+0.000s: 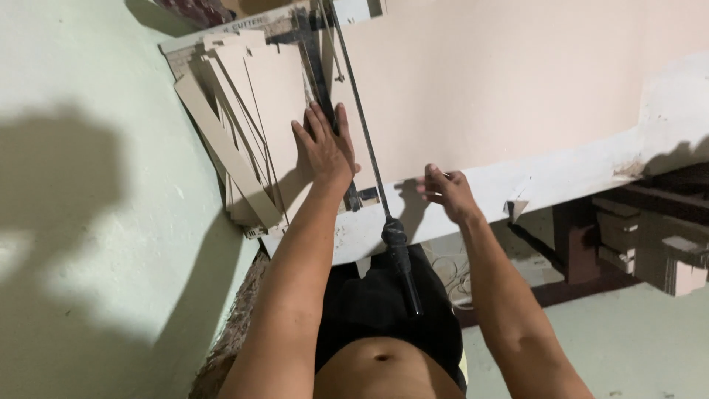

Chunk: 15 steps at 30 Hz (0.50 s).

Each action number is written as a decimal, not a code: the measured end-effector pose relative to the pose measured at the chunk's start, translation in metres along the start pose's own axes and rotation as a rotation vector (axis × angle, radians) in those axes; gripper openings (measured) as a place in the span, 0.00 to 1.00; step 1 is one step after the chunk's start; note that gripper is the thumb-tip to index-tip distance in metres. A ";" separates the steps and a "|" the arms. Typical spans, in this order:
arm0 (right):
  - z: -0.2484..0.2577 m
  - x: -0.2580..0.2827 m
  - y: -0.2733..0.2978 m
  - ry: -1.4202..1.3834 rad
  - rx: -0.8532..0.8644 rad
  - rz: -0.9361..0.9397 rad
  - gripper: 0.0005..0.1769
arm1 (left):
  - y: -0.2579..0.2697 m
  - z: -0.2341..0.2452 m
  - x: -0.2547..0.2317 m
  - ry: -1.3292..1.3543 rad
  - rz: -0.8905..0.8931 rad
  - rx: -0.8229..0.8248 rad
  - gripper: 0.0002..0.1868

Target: The person uses a paper cutter to trim a stack of paper sheets. They align the paper against the guide, pull down the cutting lever to slice the sheets, and then gather the cut pieces into a neat stack.

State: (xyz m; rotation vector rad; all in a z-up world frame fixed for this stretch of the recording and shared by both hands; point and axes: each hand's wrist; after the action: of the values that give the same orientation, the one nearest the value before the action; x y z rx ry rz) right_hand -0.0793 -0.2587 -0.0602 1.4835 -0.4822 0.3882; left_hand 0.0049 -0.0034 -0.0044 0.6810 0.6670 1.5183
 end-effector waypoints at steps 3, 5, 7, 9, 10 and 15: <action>-0.007 0.010 0.019 0.468 0.090 -0.146 0.39 | -0.007 -0.014 0.000 -0.052 0.014 -0.019 0.67; -0.036 0.046 0.061 0.867 0.089 0.092 0.35 | -0.011 -0.014 -0.001 -0.043 0.021 -0.045 0.70; -0.082 0.126 0.165 0.955 0.109 0.101 0.35 | -0.011 -0.010 0.000 -0.030 0.017 -0.060 0.69; -0.106 0.129 0.227 1.041 0.118 0.093 0.46 | -0.012 -0.018 0.000 -0.018 -0.002 -0.065 0.68; -0.110 0.108 0.225 1.170 0.171 0.063 0.49 | -0.017 -0.022 0.000 -0.022 0.006 -0.064 0.69; -0.089 -0.066 0.099 1.350 0.104 0.164 0.50 | -0.020 -0.016 -0.002 0.070 -0.024 -0.034 0.69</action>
State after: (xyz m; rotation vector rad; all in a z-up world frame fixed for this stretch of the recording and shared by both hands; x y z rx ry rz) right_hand -0.1815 -0.1608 -0.0132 0.9723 0.5117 1.4040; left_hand 0.0059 -0.0043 -0.0295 0.5945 0.6984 1.5338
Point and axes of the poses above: each hand's wrist, its own y-axis away from the middle knuckle, its own z-axis out of the back of the hand, x = y × z, and after that the axes turned 1 degree about y, right-handed
